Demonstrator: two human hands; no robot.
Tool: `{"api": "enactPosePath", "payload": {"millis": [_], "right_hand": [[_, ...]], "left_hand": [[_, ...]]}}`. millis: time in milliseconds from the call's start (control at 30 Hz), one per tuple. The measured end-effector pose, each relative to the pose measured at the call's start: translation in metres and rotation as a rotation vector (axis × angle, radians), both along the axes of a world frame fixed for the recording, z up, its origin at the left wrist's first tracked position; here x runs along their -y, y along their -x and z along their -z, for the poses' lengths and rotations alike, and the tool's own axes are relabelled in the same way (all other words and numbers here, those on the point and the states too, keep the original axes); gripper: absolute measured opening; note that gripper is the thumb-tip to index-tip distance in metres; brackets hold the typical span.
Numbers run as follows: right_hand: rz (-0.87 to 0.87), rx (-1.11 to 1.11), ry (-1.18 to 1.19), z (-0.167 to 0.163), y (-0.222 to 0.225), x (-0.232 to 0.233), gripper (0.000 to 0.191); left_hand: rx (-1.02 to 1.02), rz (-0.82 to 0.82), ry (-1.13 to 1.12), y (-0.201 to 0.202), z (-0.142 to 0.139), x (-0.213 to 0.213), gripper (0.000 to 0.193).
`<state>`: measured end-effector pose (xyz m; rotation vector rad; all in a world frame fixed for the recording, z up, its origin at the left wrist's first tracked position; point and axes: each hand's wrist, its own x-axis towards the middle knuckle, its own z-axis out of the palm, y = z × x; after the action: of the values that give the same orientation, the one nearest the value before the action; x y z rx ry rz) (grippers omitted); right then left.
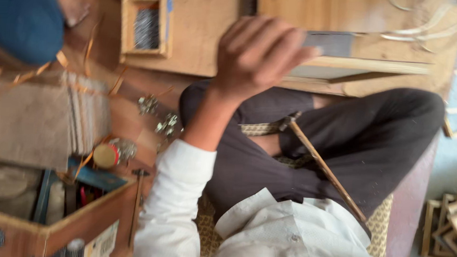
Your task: The person sits on the floor and assembles wooden frames by hammering nails into the corners. They repeatedly pick up frames, position them on a work surface, and use a hammer to secure the joints.
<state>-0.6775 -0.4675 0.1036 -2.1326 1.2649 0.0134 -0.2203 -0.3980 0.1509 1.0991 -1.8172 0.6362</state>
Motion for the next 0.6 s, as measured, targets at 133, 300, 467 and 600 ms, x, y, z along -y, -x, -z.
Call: {"api": "enactPosePath", "payload": {"millis": [133, 300, 467, 600], "right_hand": [[0.243, -0.112, -0.191, 0.046, 0.033, -0.085, 0.072], [0.258, -0.152, -0.222, 0.057, 0.017, -0.109, 0.067], [0.057, 0.037, -0.003, 0.026, -0.075, -0.071, 0.063], [-0.21, 0.254, 0.298, -0.012, -0.14, -0.062, 0.06]], "left_hand": [[0.062, -0.046, 0.101, 0.007, 0.028, 0.011, 0.028], [0.083, 0.031, 0.136, 0.015, 0.069, 0.032, 0.035], [0.147, -0.063, -0.026, -0.009, 0.071, 0.02, 0.041], [-0.172, -0.121, -0.206, -0.057, 0.093, -0.047, 0.063]]}}
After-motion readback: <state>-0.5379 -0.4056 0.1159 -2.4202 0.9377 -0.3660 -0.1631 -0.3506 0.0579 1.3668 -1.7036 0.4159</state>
